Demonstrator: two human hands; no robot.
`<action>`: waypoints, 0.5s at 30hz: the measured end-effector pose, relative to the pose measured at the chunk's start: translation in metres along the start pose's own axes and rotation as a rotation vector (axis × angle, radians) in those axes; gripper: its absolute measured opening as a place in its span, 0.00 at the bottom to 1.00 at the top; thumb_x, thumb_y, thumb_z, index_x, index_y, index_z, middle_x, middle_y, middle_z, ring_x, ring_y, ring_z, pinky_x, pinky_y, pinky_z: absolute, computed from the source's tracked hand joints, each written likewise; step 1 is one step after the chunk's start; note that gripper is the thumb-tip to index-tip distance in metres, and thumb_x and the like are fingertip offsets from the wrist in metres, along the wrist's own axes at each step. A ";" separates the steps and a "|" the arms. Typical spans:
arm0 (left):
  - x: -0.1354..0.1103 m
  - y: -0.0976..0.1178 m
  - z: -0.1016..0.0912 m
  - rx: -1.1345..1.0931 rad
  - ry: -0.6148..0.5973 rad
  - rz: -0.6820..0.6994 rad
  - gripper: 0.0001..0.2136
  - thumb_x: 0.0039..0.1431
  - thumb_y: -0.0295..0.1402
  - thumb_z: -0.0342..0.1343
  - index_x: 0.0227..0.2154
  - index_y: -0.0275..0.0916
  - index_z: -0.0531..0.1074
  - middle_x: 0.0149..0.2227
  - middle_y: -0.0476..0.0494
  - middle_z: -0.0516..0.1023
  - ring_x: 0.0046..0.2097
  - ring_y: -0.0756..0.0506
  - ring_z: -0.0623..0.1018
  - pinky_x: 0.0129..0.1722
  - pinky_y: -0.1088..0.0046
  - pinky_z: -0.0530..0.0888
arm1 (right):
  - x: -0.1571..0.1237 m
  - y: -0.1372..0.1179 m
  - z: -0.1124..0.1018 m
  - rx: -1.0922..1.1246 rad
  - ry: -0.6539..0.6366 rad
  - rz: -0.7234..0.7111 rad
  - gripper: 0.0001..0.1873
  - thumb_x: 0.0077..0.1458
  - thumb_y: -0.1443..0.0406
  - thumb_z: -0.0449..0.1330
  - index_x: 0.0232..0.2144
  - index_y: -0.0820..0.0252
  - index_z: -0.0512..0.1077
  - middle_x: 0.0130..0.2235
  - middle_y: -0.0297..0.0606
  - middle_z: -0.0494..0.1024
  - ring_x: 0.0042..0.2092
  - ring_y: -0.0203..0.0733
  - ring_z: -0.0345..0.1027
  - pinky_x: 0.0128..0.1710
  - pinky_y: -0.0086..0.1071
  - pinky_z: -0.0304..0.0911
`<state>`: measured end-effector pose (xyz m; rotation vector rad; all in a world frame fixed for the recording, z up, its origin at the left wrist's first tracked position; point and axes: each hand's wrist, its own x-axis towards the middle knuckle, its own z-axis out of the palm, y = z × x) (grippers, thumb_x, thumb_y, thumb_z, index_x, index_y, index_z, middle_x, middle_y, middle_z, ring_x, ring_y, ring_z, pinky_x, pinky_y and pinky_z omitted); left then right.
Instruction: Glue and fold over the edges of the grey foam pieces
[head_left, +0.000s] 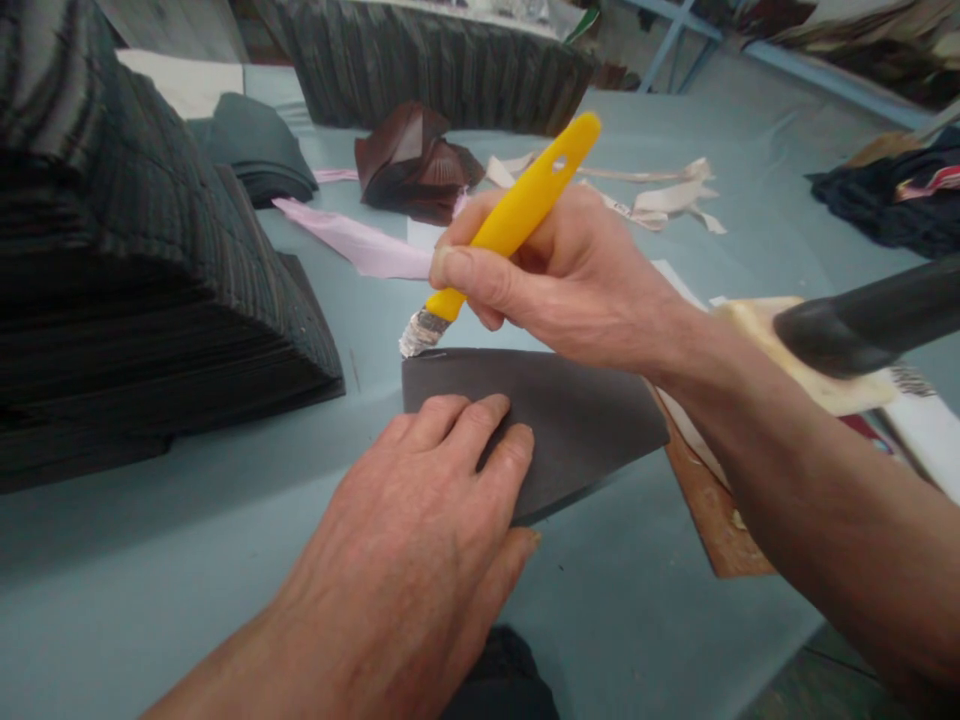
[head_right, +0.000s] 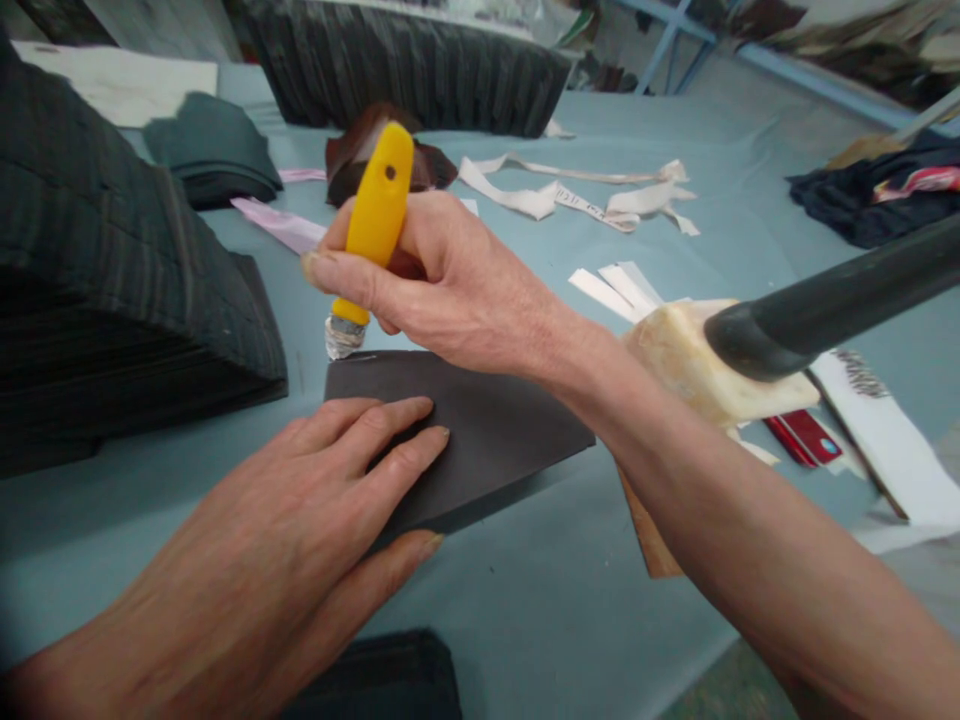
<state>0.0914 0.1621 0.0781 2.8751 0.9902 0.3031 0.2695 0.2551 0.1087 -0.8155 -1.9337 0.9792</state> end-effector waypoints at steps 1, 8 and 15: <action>0.000 0.000 0.000 -0.006 -0.004 -0.005 0.17 0.68 0.38 0.56 0.55 0.37 0.78 0.61 0.34 0.80 0.56 0.31 0.80 0.49 0.48 0.84 | -0.001 0.000 -0.001 -0.008 0.005 0.002 0.15 0.66 0.58 0.70 0.32 0.60 0.73 0.26 0.26 0.69 0.27 0.31 0.59 0.27 0.29 0.53; 0.001 -0.001 -0.002 -0.018 -0.012 -0.003 0.17 0.68 0.38 0.57 0.56 0.39 0.78 0.61 0.36 0.80 0.56 0.31 0.80 0.50 0.47 0.84 | -0.009 -0.005 -0.009 -0.046 0.030 0.065 0.14 0.65 0.58 0.69 0.32 0.61 0.75 0.24 0.27 0.69 0.27 0.31 0.59 0.26 0.29 0.52; -0.001 -0.002 -0.003 -0.011 -0.002 0.015 0.18 0.68 0.37 0.57 0.56 0.38 0.78 0.62 0.34 0.80 0.55 0.30 0.81 0.50 0.44 0.85 | -0.019 -0.003 -0.019 -0.070 0.053 0.092 0.17 0.65 0.54 0.70 0.33 0.60 0.76 0.25 0.28 0.70 0.27 0.31 0.60 0.26 0.29 0.54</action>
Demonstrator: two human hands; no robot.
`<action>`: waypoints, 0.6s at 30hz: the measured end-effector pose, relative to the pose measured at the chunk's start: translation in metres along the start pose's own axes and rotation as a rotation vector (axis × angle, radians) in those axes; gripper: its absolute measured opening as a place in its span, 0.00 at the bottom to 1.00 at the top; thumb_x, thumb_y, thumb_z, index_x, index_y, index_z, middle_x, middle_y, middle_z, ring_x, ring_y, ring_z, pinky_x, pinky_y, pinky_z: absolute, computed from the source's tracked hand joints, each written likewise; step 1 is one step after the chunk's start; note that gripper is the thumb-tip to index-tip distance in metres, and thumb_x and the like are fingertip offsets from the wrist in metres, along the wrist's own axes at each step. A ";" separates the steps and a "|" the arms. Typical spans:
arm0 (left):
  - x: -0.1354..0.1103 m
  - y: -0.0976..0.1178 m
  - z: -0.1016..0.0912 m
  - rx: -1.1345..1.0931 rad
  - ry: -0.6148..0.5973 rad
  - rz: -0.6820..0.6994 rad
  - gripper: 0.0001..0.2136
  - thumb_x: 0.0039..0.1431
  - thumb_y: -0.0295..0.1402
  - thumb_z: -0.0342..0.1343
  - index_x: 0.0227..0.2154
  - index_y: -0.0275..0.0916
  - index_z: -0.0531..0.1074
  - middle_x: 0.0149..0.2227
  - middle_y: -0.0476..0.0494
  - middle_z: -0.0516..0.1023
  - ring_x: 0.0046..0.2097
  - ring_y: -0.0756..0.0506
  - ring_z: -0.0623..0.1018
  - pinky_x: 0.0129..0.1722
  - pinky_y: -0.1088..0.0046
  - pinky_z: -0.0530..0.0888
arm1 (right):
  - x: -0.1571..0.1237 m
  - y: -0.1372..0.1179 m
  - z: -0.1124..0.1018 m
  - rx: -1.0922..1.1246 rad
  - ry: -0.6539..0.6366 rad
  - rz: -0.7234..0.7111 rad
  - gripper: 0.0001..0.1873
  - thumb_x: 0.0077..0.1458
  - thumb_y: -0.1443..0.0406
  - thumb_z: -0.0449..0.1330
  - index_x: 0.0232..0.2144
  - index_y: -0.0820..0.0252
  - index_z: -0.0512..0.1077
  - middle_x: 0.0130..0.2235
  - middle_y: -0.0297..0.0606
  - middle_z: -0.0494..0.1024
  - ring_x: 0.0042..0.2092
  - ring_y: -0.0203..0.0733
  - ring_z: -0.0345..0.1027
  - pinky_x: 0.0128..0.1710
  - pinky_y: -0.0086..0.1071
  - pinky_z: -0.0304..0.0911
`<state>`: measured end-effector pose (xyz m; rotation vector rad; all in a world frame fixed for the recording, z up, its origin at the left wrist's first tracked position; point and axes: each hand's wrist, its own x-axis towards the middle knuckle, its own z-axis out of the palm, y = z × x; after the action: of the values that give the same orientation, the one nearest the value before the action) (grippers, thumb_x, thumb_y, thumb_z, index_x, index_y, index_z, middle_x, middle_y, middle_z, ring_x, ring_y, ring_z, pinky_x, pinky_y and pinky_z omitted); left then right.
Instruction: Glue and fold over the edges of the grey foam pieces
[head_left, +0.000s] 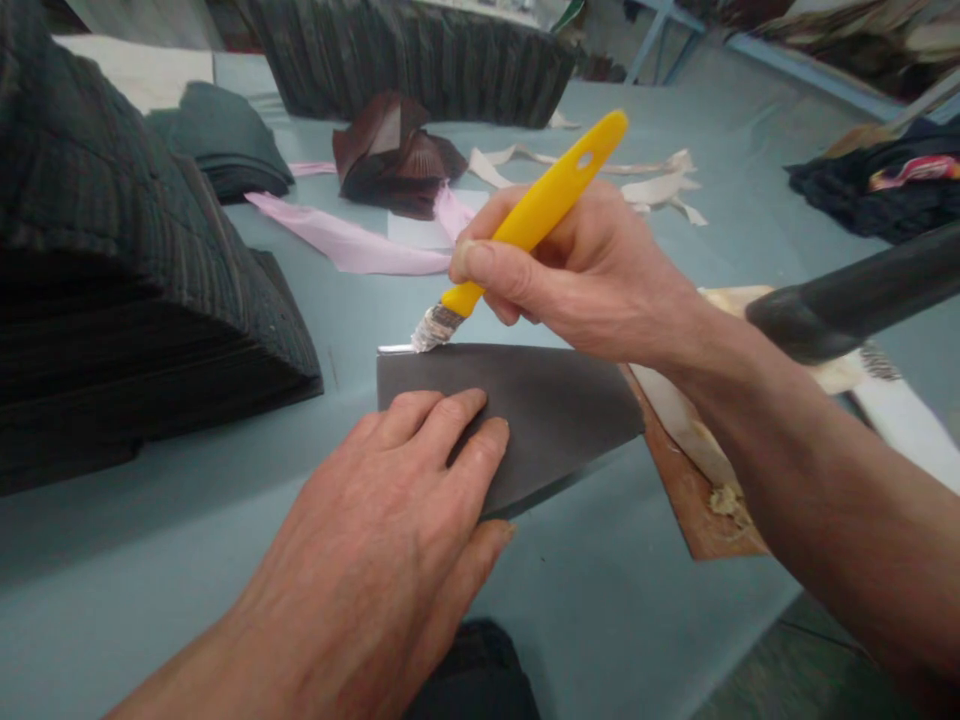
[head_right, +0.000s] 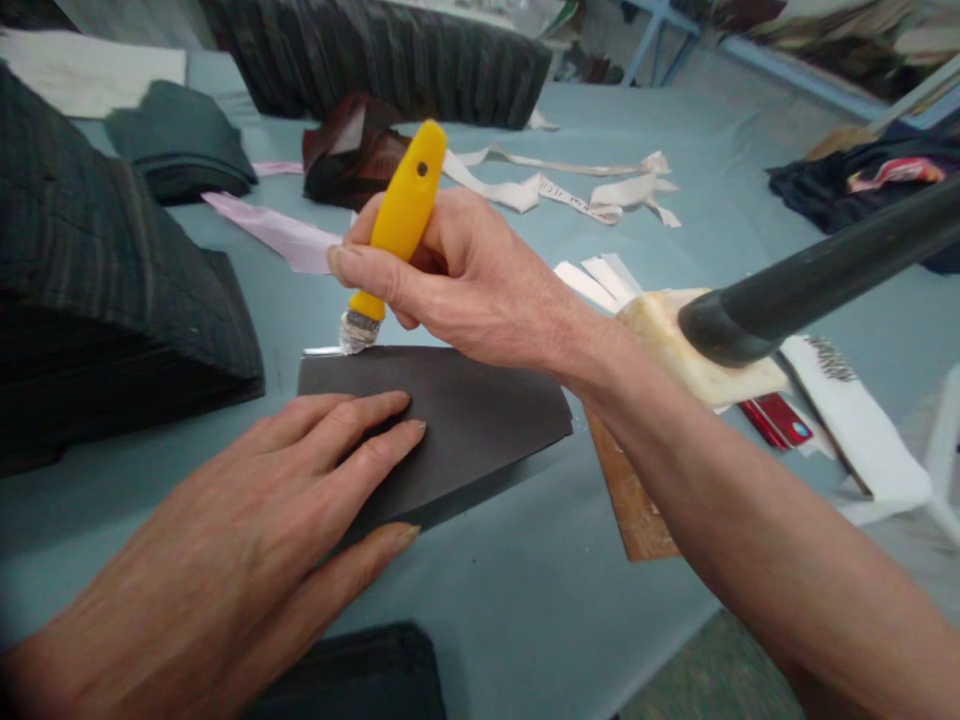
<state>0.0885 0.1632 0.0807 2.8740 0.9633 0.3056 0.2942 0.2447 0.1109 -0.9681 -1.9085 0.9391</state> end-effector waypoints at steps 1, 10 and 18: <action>0.000 0.000 0.000 0.006 0.004 0.005 0.18 0.68 0.37 0.56 0.57 0.38 0.77 0.62 0.34 0.79 0.56 0.30 0.81 0.50 0.44 0.84 | -0.002 0.001 -0.002 -0.008 0.007 -0.008 0.16 0.65 0.55 0.70 0.33 0.61 0.76 0.25 0.28 0.70 0.27 0.31 0.60 0.26 0.28 0.54; -0.002 -0.002 0.005 0.045 0.073 0.047 0.19 0.71 0.37 0.49 0.57 0.36 0.76 0.61 0.31 0.80 0.56 0.28 0.80 0.50 0.42 0.83 | -0.012 0.005 -0.014 -0.038 0.042 -0.004 0.15 0.66 0.56 0.69 0.33 0.60 0.75 0.24 0.28 0.70 0.26 0.30 0.61 0.25 0.27 0.55; -0.009 -0.006 0.012 0.040 0.099 0.043 0.20 0.73 0.40 0.47 0.61 0.39 0.72 0.64 0.33 0.77 0.59 0.30 0.77 0.55 0.44 0.78 | -0.019 0.009 -0.026 -0.023 0.008 -0.021 0.20 0.67 0.53 0.68 0.30 0.58 0.71 0.24 0.27 0.67 0.27 0.30 0.58 0.25 0.27 0.54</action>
<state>0.0806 0.1628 0.0662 2.9438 0.9340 0.4415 0.3270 0.2386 0.1083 -0.9621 -1.9227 0.9019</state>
